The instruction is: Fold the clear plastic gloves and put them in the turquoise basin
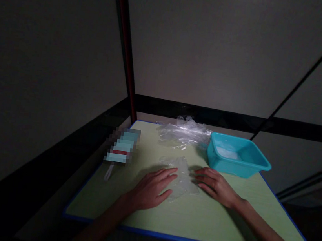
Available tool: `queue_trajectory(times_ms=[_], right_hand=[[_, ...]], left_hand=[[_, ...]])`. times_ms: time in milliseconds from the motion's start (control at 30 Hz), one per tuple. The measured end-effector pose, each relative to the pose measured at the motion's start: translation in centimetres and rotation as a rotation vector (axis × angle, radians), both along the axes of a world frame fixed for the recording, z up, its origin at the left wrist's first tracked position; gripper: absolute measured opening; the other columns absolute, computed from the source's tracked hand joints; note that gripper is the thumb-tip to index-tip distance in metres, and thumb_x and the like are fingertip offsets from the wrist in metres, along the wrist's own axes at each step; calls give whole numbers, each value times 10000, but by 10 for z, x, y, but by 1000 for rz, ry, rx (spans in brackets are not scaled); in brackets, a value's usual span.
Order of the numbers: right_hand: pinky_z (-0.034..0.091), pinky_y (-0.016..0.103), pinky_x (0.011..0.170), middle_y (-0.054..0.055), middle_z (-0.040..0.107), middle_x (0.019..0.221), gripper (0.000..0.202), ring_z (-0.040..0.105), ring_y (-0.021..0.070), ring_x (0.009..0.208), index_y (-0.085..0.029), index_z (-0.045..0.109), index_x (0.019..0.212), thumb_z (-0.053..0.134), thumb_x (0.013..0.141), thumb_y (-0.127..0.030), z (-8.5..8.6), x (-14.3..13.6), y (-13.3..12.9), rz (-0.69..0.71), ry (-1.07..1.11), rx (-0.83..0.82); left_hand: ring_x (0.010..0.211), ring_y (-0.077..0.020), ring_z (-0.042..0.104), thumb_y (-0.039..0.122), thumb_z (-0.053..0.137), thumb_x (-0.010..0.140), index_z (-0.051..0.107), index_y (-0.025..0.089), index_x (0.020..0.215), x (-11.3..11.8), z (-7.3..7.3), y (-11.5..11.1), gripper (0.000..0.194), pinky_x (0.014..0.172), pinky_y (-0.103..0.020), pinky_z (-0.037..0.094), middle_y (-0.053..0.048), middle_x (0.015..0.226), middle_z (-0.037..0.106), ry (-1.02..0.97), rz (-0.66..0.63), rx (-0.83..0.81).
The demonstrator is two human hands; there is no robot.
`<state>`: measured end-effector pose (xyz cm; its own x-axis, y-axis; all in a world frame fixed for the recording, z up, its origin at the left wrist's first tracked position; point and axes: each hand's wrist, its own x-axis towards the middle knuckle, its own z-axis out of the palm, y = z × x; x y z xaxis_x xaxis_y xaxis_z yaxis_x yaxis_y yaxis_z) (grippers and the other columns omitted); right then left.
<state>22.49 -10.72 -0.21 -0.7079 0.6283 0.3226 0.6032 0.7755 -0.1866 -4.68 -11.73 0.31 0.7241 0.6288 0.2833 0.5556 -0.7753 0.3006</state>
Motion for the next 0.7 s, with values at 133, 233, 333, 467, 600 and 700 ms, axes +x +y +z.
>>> queue_trajectory(times_ms=[133,233,333,467,600,700], right_hand=[[415,291,638,51,603,773,216,538,150,721,-154,587,882,380,887,-215,-1,9,-14,59,-127,177],[375,274,577,18,584,701,233,511,131,654,-157,575,834,353,899,-187,-8,11,-18,109,-235,262],[346,275,556,6,580,704,245,499,128,645,-163,565,807,340,903,-180,-15,11,-17,164,-294,334],[338,282,542,15,587,708,235,504,136,642,-147,565,848,336,899,-150,-20,9,-14,172,-306,398],[367,280,533,21,595,695,227,518,138,631,-148,560,935,337,893,-133,-21,9,-12,163,-316,424],[418,285,571,43,627,778,238,549,144,682,-155,561,956,333,893,-136,-22,10,-11,153,-282,384]], left_hand=[[1288,-172,137,384,464,801,225,145,1313,29,3,10,613,1050,-316,163,-65,1413,167,145,-164,34],[1297,-156,73,456,380,829,166,119,1332,40,-8,15,642,1060,-310,92,-76,1417,137,196,-215,43],[1294,-165,104,484,306,846,193,110,1326,40,-20,18,619,1056,-317,99,-89,1408,170,214,-250,15],[1289,-184,129,484,316,842,194,106,1328,37,-24,18,628,1052,-325,118,-97,1404,183,204,-272,-13],[1288,-182,135,470,329,843,189,125,1333,37,-21,17,615,1054,-329,114,-85,1404,186,185,-269,-33],[1293,-176,110,458,375,831,168,144,1340,36,-18,17,633,1056,-327,109,-70,1413,153,184,-269,-47]])
